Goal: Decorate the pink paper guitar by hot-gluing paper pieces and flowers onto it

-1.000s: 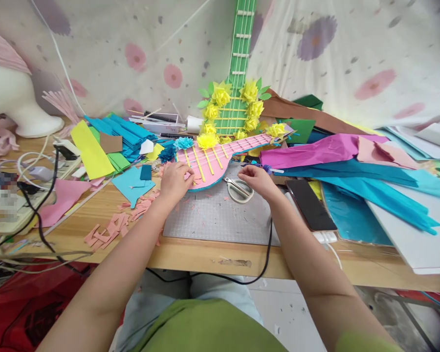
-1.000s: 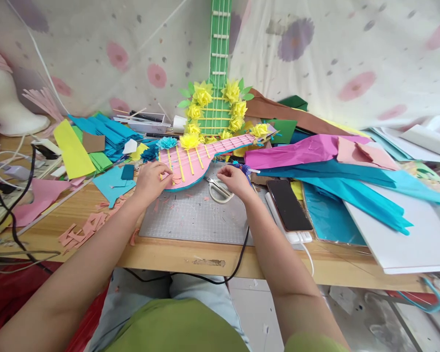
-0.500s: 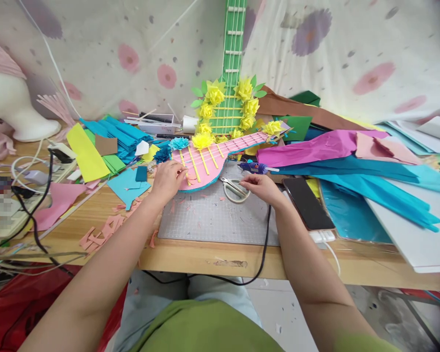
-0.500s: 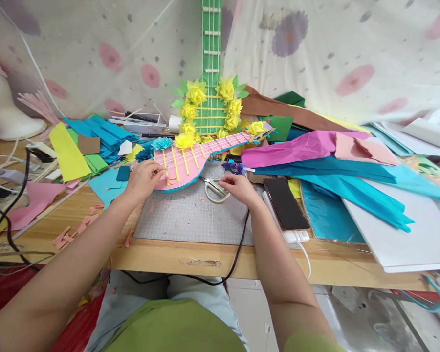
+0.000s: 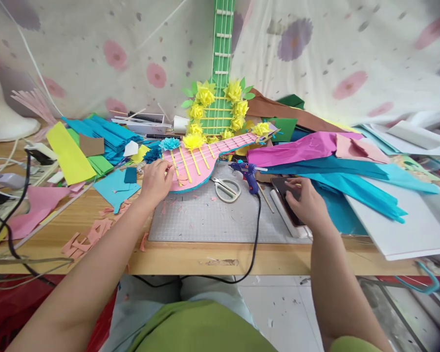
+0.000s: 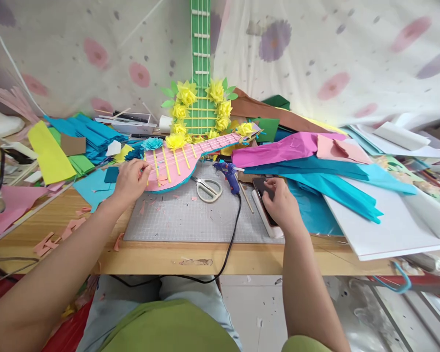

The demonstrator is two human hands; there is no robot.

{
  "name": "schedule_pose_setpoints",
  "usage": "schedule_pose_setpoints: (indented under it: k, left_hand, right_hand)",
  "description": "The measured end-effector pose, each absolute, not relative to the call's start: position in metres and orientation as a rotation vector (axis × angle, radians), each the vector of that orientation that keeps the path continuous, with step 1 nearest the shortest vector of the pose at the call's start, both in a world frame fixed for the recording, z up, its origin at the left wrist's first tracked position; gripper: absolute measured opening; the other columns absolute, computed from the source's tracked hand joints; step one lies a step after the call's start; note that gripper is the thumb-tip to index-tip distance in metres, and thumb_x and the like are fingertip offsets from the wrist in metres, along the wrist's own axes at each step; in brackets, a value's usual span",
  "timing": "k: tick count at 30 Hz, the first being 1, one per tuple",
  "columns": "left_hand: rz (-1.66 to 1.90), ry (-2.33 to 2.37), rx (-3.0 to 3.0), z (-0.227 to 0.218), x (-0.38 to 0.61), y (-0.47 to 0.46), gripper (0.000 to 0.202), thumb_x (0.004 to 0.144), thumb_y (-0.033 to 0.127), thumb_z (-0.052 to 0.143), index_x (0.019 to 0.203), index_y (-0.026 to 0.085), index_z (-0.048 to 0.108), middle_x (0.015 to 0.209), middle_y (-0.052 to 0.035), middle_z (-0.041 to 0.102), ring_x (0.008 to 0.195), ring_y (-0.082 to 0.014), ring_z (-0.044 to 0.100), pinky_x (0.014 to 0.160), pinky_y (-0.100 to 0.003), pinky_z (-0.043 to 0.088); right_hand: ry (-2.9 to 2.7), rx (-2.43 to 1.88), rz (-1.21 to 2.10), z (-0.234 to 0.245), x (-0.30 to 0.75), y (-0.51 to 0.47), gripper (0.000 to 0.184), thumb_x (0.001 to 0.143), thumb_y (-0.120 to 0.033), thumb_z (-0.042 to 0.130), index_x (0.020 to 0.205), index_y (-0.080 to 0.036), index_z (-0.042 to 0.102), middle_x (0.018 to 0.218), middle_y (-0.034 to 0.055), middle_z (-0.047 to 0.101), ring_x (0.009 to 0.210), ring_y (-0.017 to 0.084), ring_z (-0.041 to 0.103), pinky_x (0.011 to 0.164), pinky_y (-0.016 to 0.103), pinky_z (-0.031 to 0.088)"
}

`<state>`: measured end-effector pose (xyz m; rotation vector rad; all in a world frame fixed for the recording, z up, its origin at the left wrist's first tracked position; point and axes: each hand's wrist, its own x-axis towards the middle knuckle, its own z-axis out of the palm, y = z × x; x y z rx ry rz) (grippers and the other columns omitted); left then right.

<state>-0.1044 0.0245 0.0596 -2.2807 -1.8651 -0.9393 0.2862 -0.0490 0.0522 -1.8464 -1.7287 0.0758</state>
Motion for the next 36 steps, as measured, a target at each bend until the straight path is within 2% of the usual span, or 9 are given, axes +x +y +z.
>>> schedule_pose_setpoints:
  k: [7,11,14,20,24,29,36]
  left_hand:
    - [-0.864,-1.846,-2.263,0.067,-0.09,0.021,0.029,0.09,0.029,0.04,0.066,0.019,0.052,0.079,-0.0074,0.063,0.084,-0.0226,0.057,0.074,-0.035,0.035]
    - [-0.811,-1.795,-2.378,0.066,-0.093,0.019,0.016,0.086,0.026,0.048,0.077,0.019,0.06,0.088,-0.0062,0.067,0.089,-0.0224,0.059,0.077,-0.035,0.036]
    - [-0.8,-1.783,-2.427,0.063,-0.098,0.02,0.016,0.086,0.023,0.047,0.085,0.019,0.062,0.094,-0.0059,0.068,0.093,-0.0226,0.059,0.08,-0.036,0.036]
    - [-0.898,-1.781,-2.45,0.064,-0.087,0.017,0.012,0.084,0.023,0.053,0.078,0.018,0.062,0.087,-0.0054,0.069,0.087,-0.0215,0.06,0.079,-0.035,0.039]
    - [-0.943,-1.719,-2.529,0.065,-0.071,0.011,0.011,0.083,0.022,0.053,0.073,0.019,0.059,0.081,-0.0038,0.067,0.083,-0.0196,0.06,0.079,-0.034,0.039]
    - [-0.931,-1.712,-2.513,0.065,-0.074,0.01,0.016,0.086,0.023,0.045,0.074,0.019,0.055,0.083,-0.0059,0.065,0.083,-0.0201,0.057,0.077,-0.034,0.038]
    - [-0.824,-1.778,-2.389,0.065,-0.091,0.015,0.025,0.087,0.02,0.037,0.062,0.021,0.043,0.069,-0.0058,0.059,0.074,-0.0201,0.054,0.069,-0.033,0.035]
  right_hand:
    - [-1.791,-1.867,0.023,0.034,0.3,-0.052,0.021,0.073,-0.023,0.046,0.094,-0.021,0.044,0.105,0.0141,0.063,0.099,0.027,0.064,0.075,0.038,0.05]
    - [-1.8,-1.875,0.003,0.037,0.298,-0.051,0.018,0.073,-0.023,0.047,0.091,-0.021,0.046,0.1,0.0141,0.063,0.097,0.028,0.063,0.075,0.04,0.049]
    - [-1.779,-1.813,-0.008,0.042,0.286,-0.05,0.018,0.073,-0.022,0.048,0.091,-0.022,0.048,0.098,0.0118,0.064,0.095,0.027,0.062,0.078,0.041,0.048]
    - [-1.865,-1.514,0.401,0.05,0.214,-0.036,0.013,0.073,-0.021,0.054,0.086,-0.021,0.054,0.087,0.0054,0.064,0.078,0.019,0.062,0.075,0.034,0.048]
    - [-1.848,-1.378,0.639,0.055,0.166,-0.017,0.008,0.072,-0.02,0.058,0.08,-0.021,0.056,0.079,0.0022,0.065,0.074,0.016,0.062,0.072,0.031,0.048]
    - [-1.795,-1.328,0.732,0.052,0.144,0.007,0.006,0.071,-0.019,0.06,0.077,-0.021,0.059,0.077,0.0011,0.067,0.071,0.015,0.061,0.071,0.031,0.048]
    - [-1.814,-1.305,0.706,0.038,0.137,0.016,0.011,0.075,-0.021,0.055,0.081,-0.02,0.063,0.083,0.0032,0.068,0.074,0.016,0.059,0.072,0.031,0.046]
